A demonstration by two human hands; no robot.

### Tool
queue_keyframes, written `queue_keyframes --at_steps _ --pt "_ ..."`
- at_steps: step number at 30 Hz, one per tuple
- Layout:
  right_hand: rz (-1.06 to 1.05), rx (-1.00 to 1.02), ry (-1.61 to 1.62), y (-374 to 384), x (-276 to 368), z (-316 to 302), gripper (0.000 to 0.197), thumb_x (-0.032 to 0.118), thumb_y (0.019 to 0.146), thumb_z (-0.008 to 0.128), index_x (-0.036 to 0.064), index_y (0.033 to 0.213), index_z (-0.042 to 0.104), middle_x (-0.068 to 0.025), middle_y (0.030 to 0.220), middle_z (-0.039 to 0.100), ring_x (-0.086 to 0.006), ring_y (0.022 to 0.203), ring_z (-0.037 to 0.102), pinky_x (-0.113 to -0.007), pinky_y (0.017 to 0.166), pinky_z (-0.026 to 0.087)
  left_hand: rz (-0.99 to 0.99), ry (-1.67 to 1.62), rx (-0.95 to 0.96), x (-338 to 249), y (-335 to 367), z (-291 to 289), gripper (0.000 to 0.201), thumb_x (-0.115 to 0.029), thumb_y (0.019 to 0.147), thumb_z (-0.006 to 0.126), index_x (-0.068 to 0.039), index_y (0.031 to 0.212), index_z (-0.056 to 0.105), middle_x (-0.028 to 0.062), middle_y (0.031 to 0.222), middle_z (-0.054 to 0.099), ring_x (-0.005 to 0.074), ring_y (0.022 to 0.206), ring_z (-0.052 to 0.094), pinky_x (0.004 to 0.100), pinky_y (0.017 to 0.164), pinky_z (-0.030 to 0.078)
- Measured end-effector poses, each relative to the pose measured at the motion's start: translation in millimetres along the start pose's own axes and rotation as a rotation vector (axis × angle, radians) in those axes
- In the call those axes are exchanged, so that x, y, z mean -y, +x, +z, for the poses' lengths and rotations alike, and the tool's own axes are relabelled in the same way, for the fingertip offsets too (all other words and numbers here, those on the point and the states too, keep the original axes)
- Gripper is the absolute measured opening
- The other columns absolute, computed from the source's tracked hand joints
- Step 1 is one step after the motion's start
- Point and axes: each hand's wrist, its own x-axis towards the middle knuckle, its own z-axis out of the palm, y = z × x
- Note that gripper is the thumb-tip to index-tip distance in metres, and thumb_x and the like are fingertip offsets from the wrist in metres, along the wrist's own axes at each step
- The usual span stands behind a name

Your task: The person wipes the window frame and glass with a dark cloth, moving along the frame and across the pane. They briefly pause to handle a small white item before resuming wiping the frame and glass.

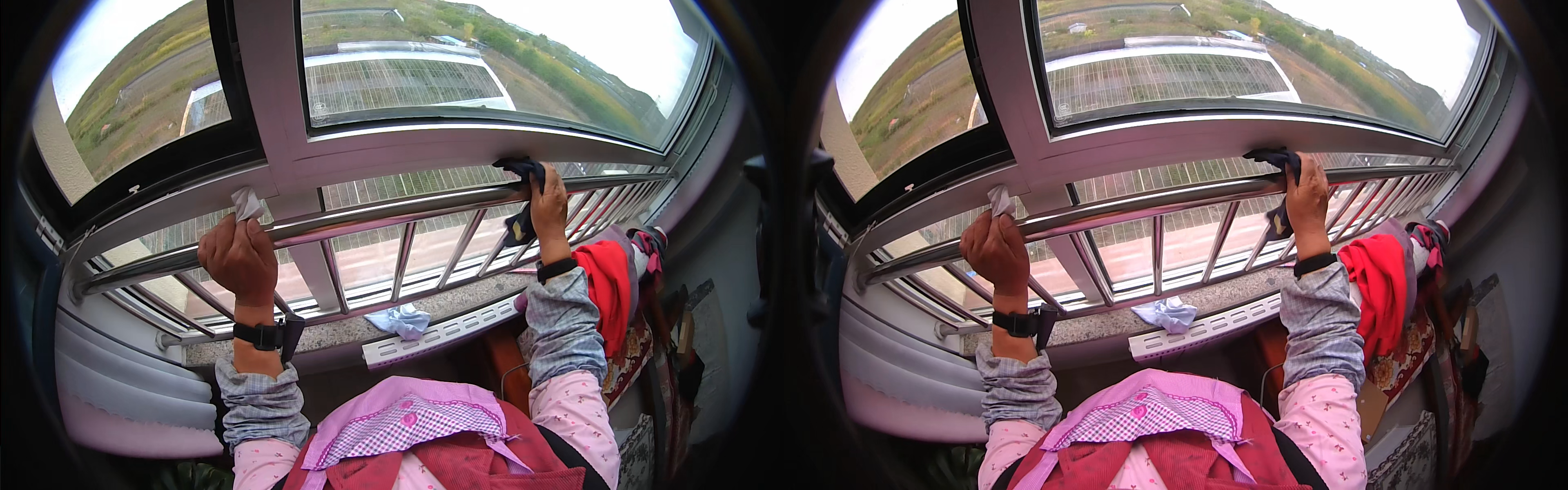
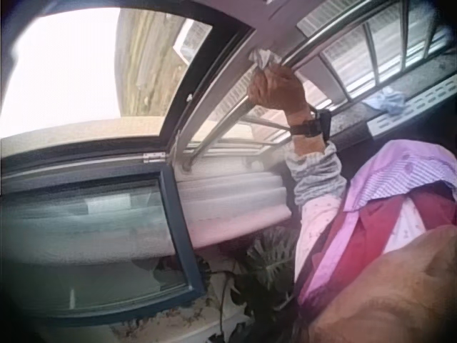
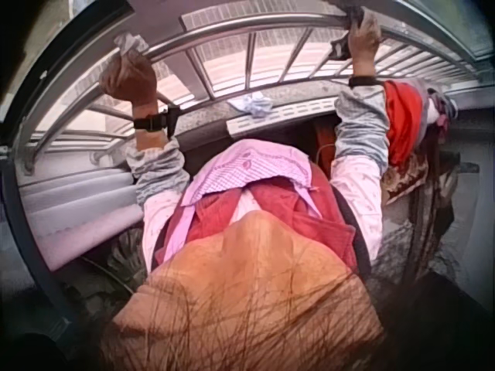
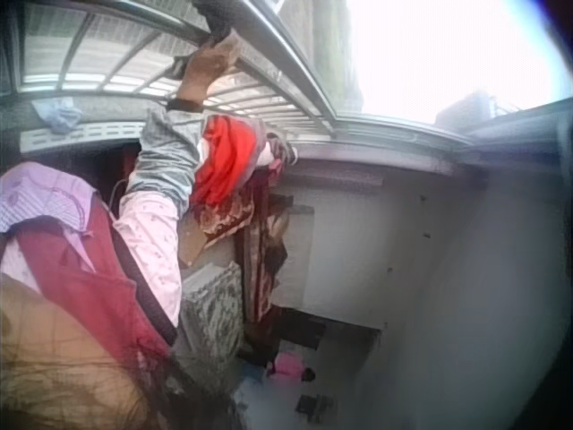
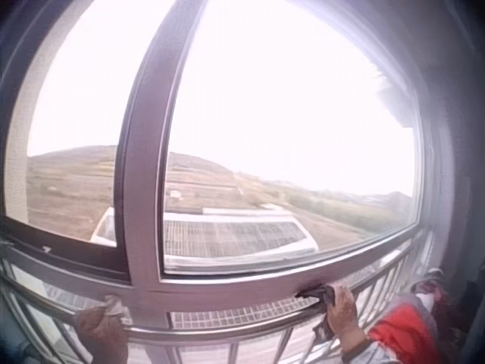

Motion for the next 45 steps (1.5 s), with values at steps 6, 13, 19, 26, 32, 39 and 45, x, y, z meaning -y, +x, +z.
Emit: queue_keyframes --at_steps 6,13,19,26,32,39,45 --pt "-0.223 0.087 0.180 -29.1 123.6 26.5 0.029 0.015 0.088 0.068 0.0107 0.116 0.061 -0.0087 0.100 0.069 -0.0314 0.095 0.067 -0.050 0.102 0.045 0.010 -0.008 0.031 3.8 -4.0 0.1 0.032 -0.021 0.102 0.051 -0.003 0.088 0.073 0.0141 0.098 0.072 0.0335 0.091 0.065 0.0427 0.089 0.044" --pt "-0.392 0.076 0.496 -21.9 205.0 31.6 0.020 0.009 0.091 0.061 0.0126 0.111 0.059 -0.0061 0.104 0.071 -0.0258 0.095 0.070 -0.043 0.099 0.047 0.033 0.044 0.042 6.6 -6.9 0.9 0.034 -0.022 0.102 0.051 -0.001 0.087 0.073 0.0162 0.100 0.072 0.0343 0.096 0.065 0.0443 0.093 0.043" --pt "-0.286 0.128 0.292 -20.1 26.2 11.3 0.031 0.009 0.089 0.062 0.0153 0.119 0.059 -0.0072 0.103 0.070 -0.0259 0.101 0.068 -0.048 0.106 0.041 -0.044 0.082 0.143 8.9 -10.4 0.5 0.036 -0.021 0.105 0.047 0.001 0.095 0.073 0.0181 0.106 0.070 0.0370 0.104 0.062 0.0477 0.101 0.041" --pt "0.138 0.029 0.006 19.4 -177.3 -27.4 0.029 0.020 0.097 0.062 0.0091 0.123 0.055 -0.0142 0.112 0.068 -0.0390 0.105 0.064 -0.054 0.106 0.041 0.102 0.020 0.100 -82.9 -5.3 -6.8 0.031 -0.018 0.104 0.052 0.008 0.111 0.068 0.0201 0.118 0.062 0.0386 0.109 0.058 0.0466 0.097 0.045" --pt "-0.285 0.141 0.320 -5.8 -60.9 -9.5 0.026 0.007 0.089 0.060 0.0105 0.114 0.059 -0.0081 0.103 0.069 -0.0271 0.100 0.067 -0.049 0.107 0.042 0.188 -0.224 0.182 -203.2 12.9 23.6 0.023 -0.015 0.100 0.058 0.005 0.101 0.071 0.0191 0.107 0.066 0.0375 0.095 0.065 0.0434 0.085 0.051" --pt "-0.305 0.265 0.282 6.5 -146.9 -20.7 0.032 0.013 0.088 0.065 0.0126 0.120 0.061 -0.0068 0.106 0.069 -0.0270 0.104 0.066 -0.050 0.110 0.039 0.163 -0.063 0.147 -229.3 22.1 42.5 0.034 -0.020 0.102 0.050 -0.002 0.082 0.070 0.0135 0.081 0.062 0.0367 0.072 0.060 0.0454 0.067 0.046" --pt "0.225 0.139 -0.115 35.9 -361.8 -54.0 0.033 0.024 0.100 0.058 0.0107 0.130 0.055 -0.0169 0.117 0.066 -0.0422 0.107 0.060 -0.051 0.096 0.045 0.150 -0.066 0.151 -228.3 21.1 45.0 0.033 -0.018 0.101 0.049 -0.003 0.082 0.070 0.0143 0.082 0.064 0.0366 0.072 0.062 0.0457 0.066 0.046"
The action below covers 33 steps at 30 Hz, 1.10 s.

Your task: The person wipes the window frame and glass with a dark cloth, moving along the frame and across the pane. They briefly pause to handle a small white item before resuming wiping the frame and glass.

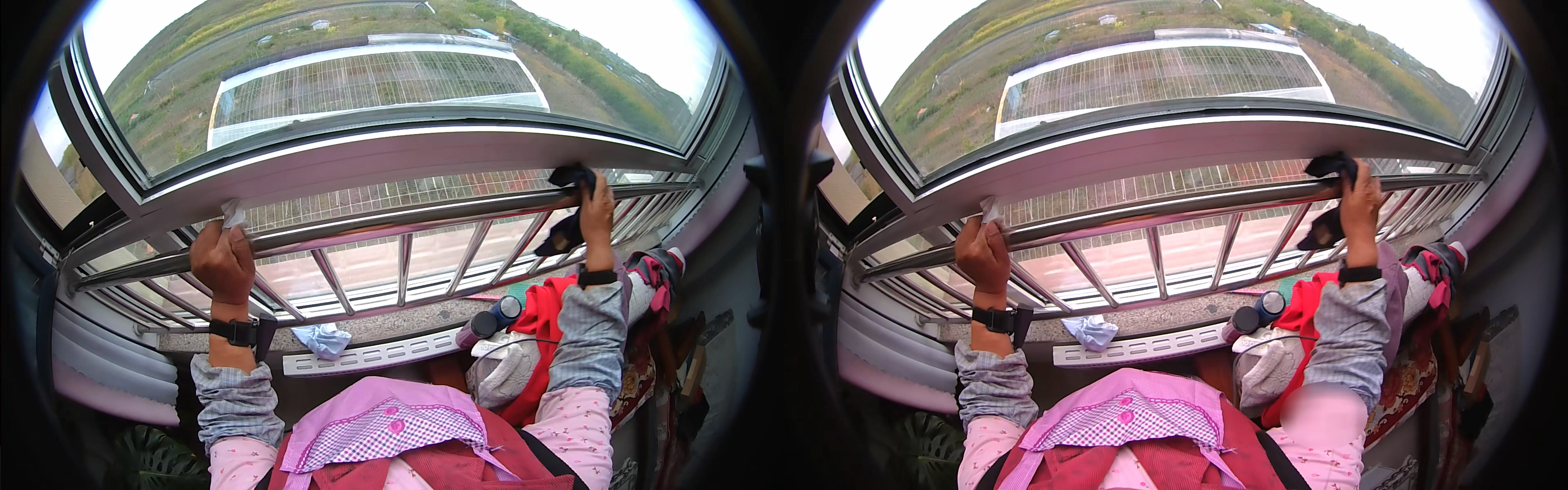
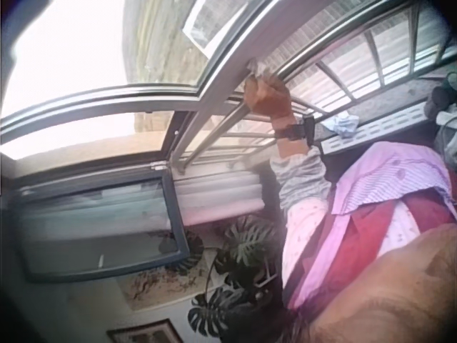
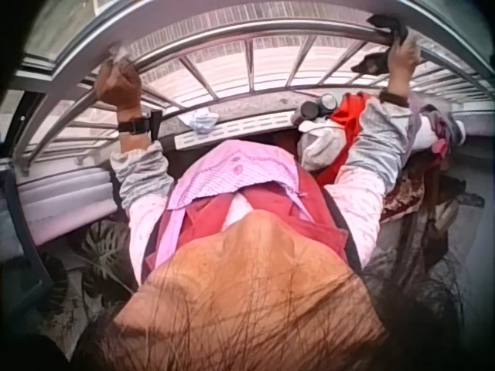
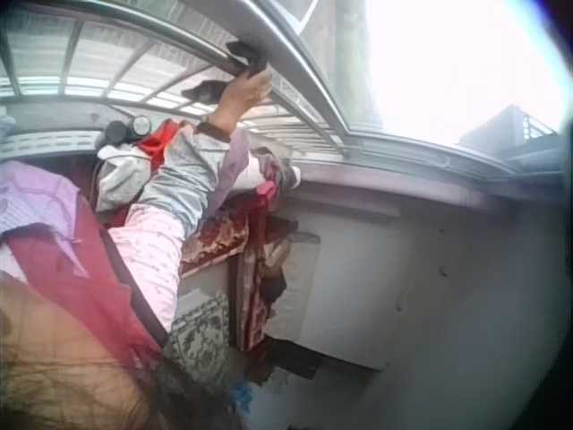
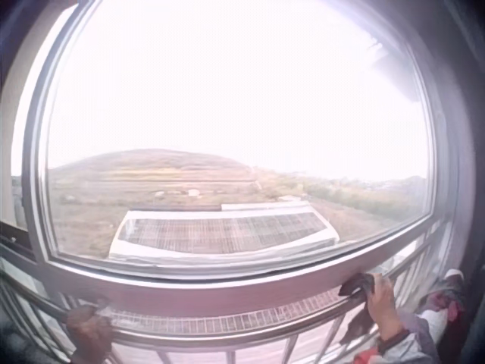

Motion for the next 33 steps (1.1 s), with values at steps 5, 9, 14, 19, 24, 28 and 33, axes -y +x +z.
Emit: queue_keyframes --at_steps 5,9,14,19,24,28,33 --pt "-0.078 -0.103 0.111 -17.3 43.7 17.2 0.032 0.025 0.098 0.062 0.0089 0.126 0.058 -0.0189 0.114 0.066 -0.0422 0.102 0.060 -0.049 0.088 0.047 -0.008 0.008 -0.017 0.2 -3.0 3.2 0.034 -0.020 0.101 0.049 -0.003 0.079 0.070 0.0132 0.081 0.063 0.0364 0.072 0.061 0.0467 0.066 0.045" --pt "-0.372 -0.031 0.231 -93.2 212.9 25.7 0.033 0.010 0.089 0.064 0.0084 0.122 0.059 -0.0111 0.111 0.067 -0.0322 0.109 0.063 -0.050 0.111 0.039 -0.017 0.023 -0.061 0.9 -5.6 6.5 0.034 -0.023 0.098 0.052 -0.006 0.075 0.070 0.0108 0.079 0.063 0.0335 0.071 0.061 0.0451 0.067 0.046" --pt "-0.537 -0.011 0.553 -119.6 326.1 16.8 0.028 0.006 0.091 0.059 0.0136 0.118 0.055 -0.0052 0.116 0.067 -0.0238 0.114 0.064 -0.048 0.113 0.036 0.004 0.021 -0.070 -0.1 -3.3 6.5 0.035 -0.024 0.098 0.052 -0.007 0.072 0.068 0.0092 0.076 0.061 0.0315 0.069 0.061 0.0438 0.066 0.044" --pt "-0.507 0.073 0.389 -97.8 228.3 19.5 0.035 0.005 0.087 0.065 0.0147 0.120 0.057 -0.0037 0.116 0.068 -0.0249 0.115 0.065 -0.051 0.116 0.032 0.004 0.008 -0.062 -0.2 -4.7 5.0 0.034 -0.023 0.097 0.053 -0.006 0.071 0.067 0.0098 0.076 0.060 0.0318 0.069 0.060 0.0434 0.068 0.044" --pt "-0.021 -0.137 0.260 -41.4 80.2 8.9 0.029 0.011 0.096 0.062 0.0088 0.124 0.056 -0.0159 0.115 0.065 -0.0425 0.106 0.061 -0.052 0.098 0.046 0.009 0.010 -0.081 -0.1 -6.4 7.7 0.034 -0.022 0.097 0.052 -0.004 0.073 0.068 0.0112 0.077 0.061 0.0332 0.070 0.060 0.0449 0.067 0.043" --pt "-0.065 -0.107 0.043 -30.1 81.6 1.1 0.031 0.010 0.093 0.064 0.0095 0.122 0.056 -0.0171 0.115 0.065 -0.0439 0.101 0.060 -0.052 0.095 0.046 -0.009 0.007 -0.051 1.0 -6.5 8.3 0.037 -0.022 0.099 0.049 -0.003 0.075 0.070 0.0135 0.077 0.060 0.0359 0.071 0.059 0.0466 0.067 0.043" --pt "-0.501 0.099 0.424 -78.2 168.7 4.8 0.040 0.003 0.082 0.069 0.0115 0.120 0.058 -0.0097 0.113 0.067 -0.0287 0.114 0.064 -0.051 0.113 0.037 -0.034 0.032 0.007 5.6 -12.3 9.6 0.040 -0.023 0.102 0.046 -0.001 0.078 0.070 0.0188 0.090 0.065 0.0401 0.081 0.061 0.0500 0.074 0.045"
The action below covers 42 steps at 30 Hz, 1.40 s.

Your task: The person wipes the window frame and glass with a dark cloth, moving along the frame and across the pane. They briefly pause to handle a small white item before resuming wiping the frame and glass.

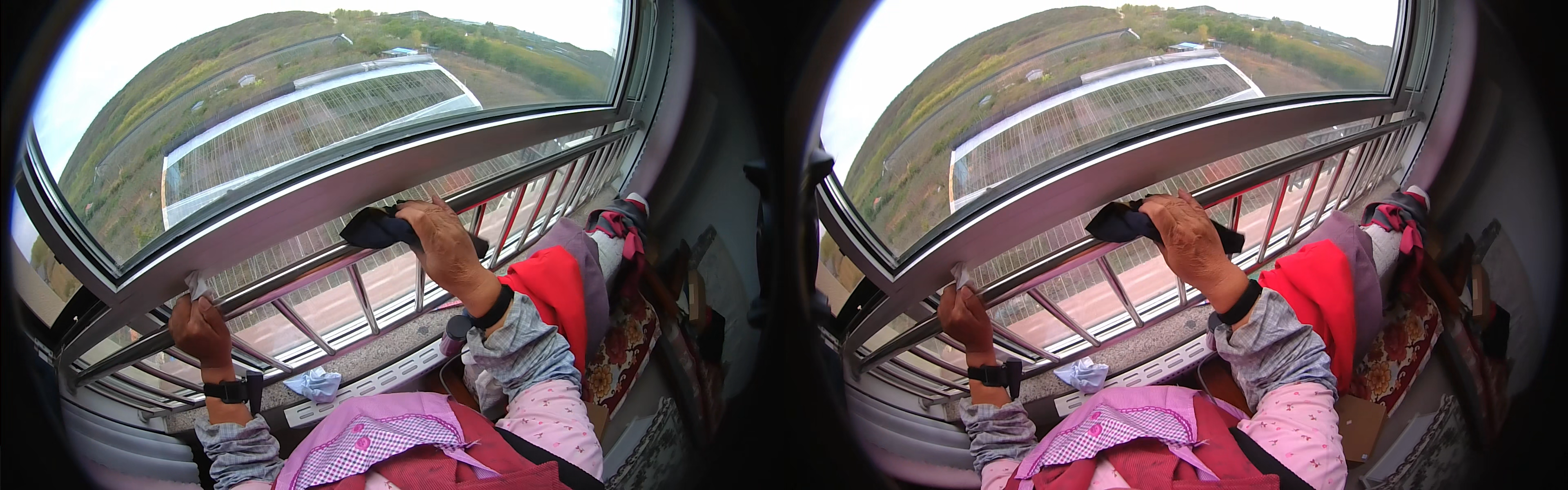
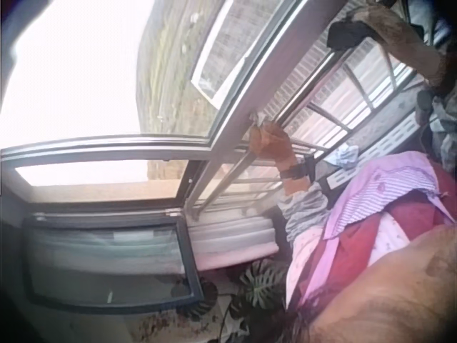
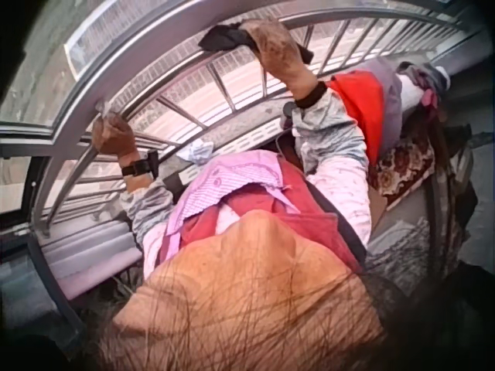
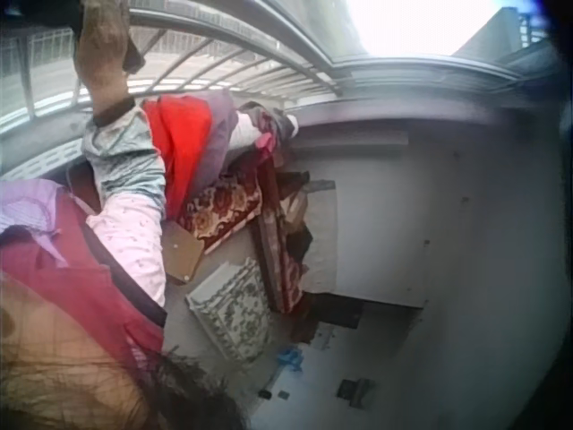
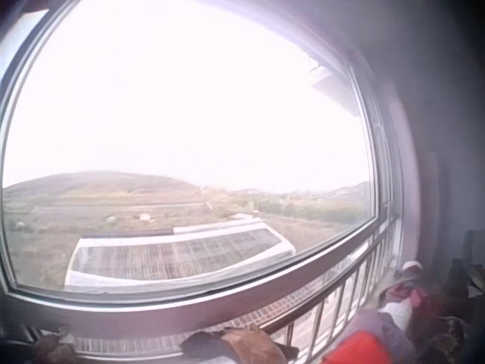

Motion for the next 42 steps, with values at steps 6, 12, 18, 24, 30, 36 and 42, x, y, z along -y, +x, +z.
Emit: queue_keyframes --at_steps 6,12,18,24,30,36,42 --pt "0.168 -0.106 -0.212 -13.6 -106.0 -57.0 0.038 0.009 0.088 0.069 0.0115 0.124 0.056 -0.0105 0.115 0.066 -0.0328 0.114 0.062 -0.054 0.113 0.036 -0.006 -0.009 0.034 5.9 -4.1 0.5 0.037 -0.018 0.102 0.045 0.002 0.081 0.066 0.0194 0.092 0.064 0.0414 0.082 0.059 0.0502 0.074 0.044" --pt "0.355 -0.343 -0.390 -63.0 -272.5 -129.0 0.032 0.009 0.095 0.063 0.0065 0.126 0.053 -0.0205 0.116 0.064 -0.0446 0.108 0.059 -0.048 0.093 0.047 -0.017 -0.018 0.059 1.3 -1.8 -2.2 0.038 -0.017 0.103 0.042 0.003 0.077 0.063 0.0183 0.083 0.058 0.0405 0.076 0.056 0.0503 0.070 0.041" --pt "0.663 -0.375 -0.509 -65.6 -382.5 -167.3 0.028 0.026 0.102 0.055 0.0053 0.121 0.054 -0.0248 0.112 0.065 -0.0448 0.105 0.062 -0.050 0.086 0.050 -0.085 -0.017 0.089 7.8 -7.2 -1.6 0.044 -0.020 0.105 0.039 0.006 0.078 0.063 0.0204 0.087 0.059 0.0405 0.078 0.056 0.0501 0.072 0.041" --pt "0.570 -0.197 -0.564 -50.3 -326.7 -164.7 0.027 0.021 0.097 0.060 0.0043 0.117 0.056 -0.0227 0.105 0.066 -0.0458 0.099 0.061 -0.052 0.085 0.048 -0.195 -0.084 0.134 12.7 -14.5 -2.8 0.042 -0.020 0.108 0.041 0.008 0.090 0.068 0.0226 0.101 0.062 0.0403 0.093 0.059 0.0486 0.083 0.045" --pt "0.294 -0.239 -0.463 -62.4 -301.8 -142.3 0.031 0.020 0.099 0.060 0.0039 0.124 0.054 -0.0232 0.114 0.065 -0.0479 0.106 0.059 -0.051 0.093 0.046 -0.002 -0.046 0.076 -32.0 -15.4 -15.2 0.034 -0.019 0.107 0.046 0.006 0.119 0.065 0.0223 0.127 0.055 0.0399 0.114 0.056 0.0459 0.099 0.043" --pt "0.730 -0.238 -0.501 -58.6 -373.8 -180.7 0.032 0.030 0.101 0.056 0.0067 0.123 0.054 -0.0254 0.105 0.066 -0.0481 0.099 0.061 -0.053 0.083 0.049 0.265 -0.226 0.236 -101.9 45.0 -12.8 0.028 -0.021 0.095 0.064 0.004 0.107 0.068 0.0181 0.117 0.059 0.0411 0.106 0.059 0.0503 0.091 0.047" --pt "0.442 -0.293 -0.454 -54.9 -280.8 -136.5 0.031 0.019 0.099 0.060 0.0054 0.126 0.054 -0.0227 0.109 0.065 -0.0445 0.101 0.061 -0.050 0.085 0.049 0.358 -0.322 0.353 -154.9 77.8 9.6 0.029 -0.033 0.088 0.071 -0.004 0.089 0.070 0.0118 0.097 0.059 0.0311 0.082 0.060 0.0429 0.067 0.050"
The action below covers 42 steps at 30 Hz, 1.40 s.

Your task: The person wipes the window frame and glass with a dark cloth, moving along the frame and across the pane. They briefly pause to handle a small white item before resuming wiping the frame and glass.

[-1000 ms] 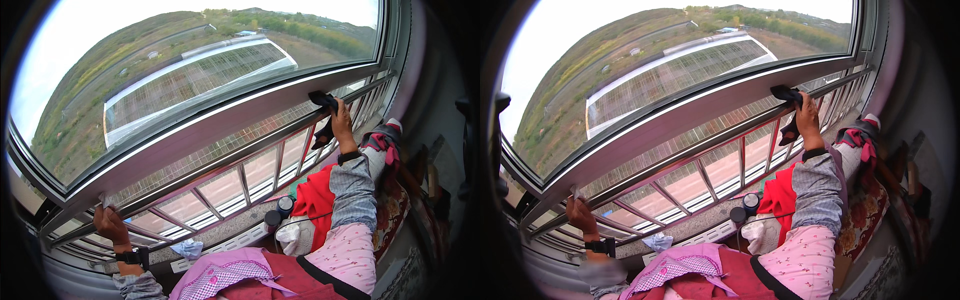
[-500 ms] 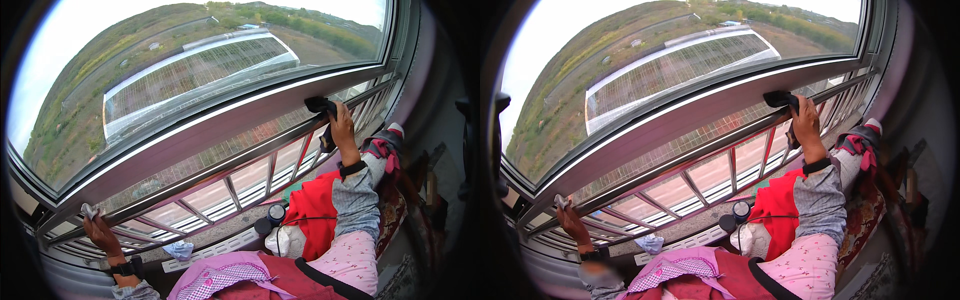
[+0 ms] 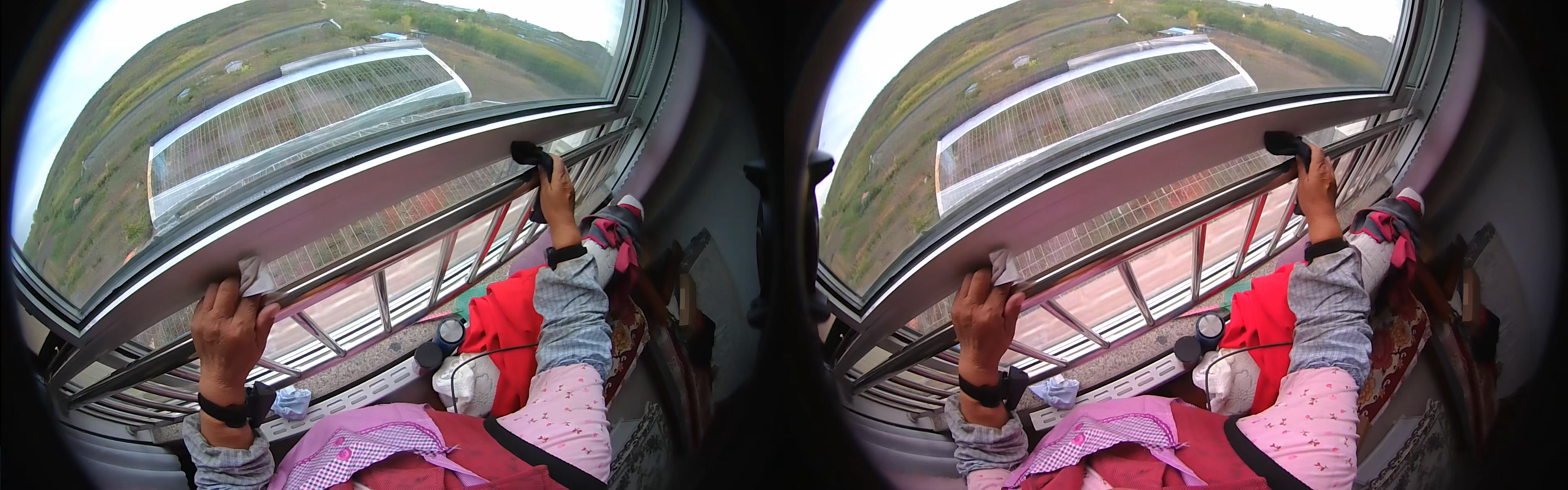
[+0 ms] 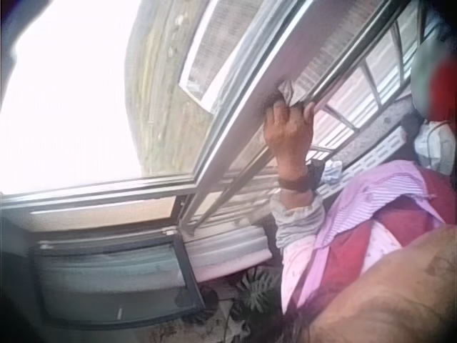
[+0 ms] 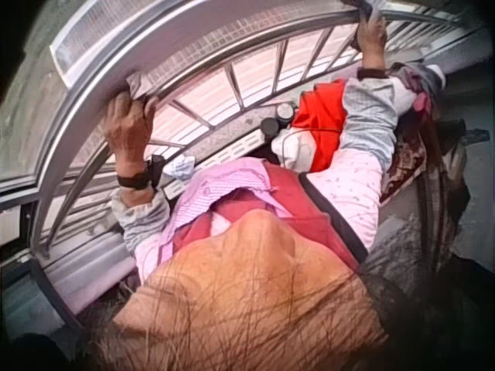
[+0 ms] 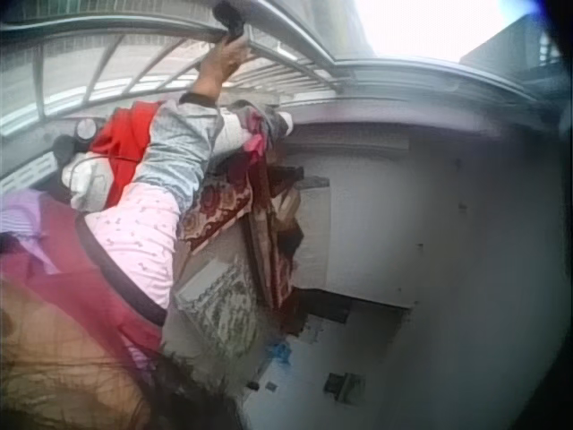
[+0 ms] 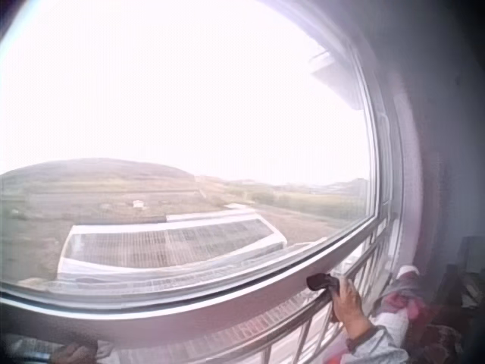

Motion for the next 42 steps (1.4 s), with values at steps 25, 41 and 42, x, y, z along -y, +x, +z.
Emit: queue_keyframes --at_steps 25,41,42 --pt "0.015 0.062 -0.324 -32.6 60.5 -33.9 0.051 -0.007 0.083 0.059 0.0138 0.130 0.063 -0.0076 0.130 0.064 -0.0331 0.116 0.061 -0.041 0.099 0.050 -0.031 0.075 0.014 0.3 -10.9 12.3 0.064 -0.063 0.092 0.058 -0.001 0.102 0.071 0.0178 0.102 0.063 0.0340 0.075 0.064 0.0419 0.061 0.051" --pt "-0.055 0.087 -0.376 -3.8 -5.8 -32.7 0.038 -0.001 0.089 0.052 0.0093 0.122 0.066 -0.0095 0.124 0.067 -0.0329 0.113 0.063 -0.040 0.098 0.050 -0.069 0.065 -0.003 -3.6 -12.7 17.3 0.057 -0.055 0.086 0.067 0.001 0.097 0.070 0.0237 0.105 0.063 0.0427 0.078 0.064 0.0480 0.065 0.051" --pt "-0.040 0.100 -0.370 3.1 -10.1 -33.5 0.040 -0.004 0.087 0.053 0.0088 0.122 0.066 -0.0107 0.124 0.066 -0.0336 0.114 0.063 -0.041 0.098 0.050 -0.066 0.071 -0.008 -4.0 -11.5 17.1 0.057 -0.054 0.086 0.067 0.001 0.098 0.070 0.0238 0.105 0.063 0.0429 0.079 0.064 0.0482 0.065 0.052"
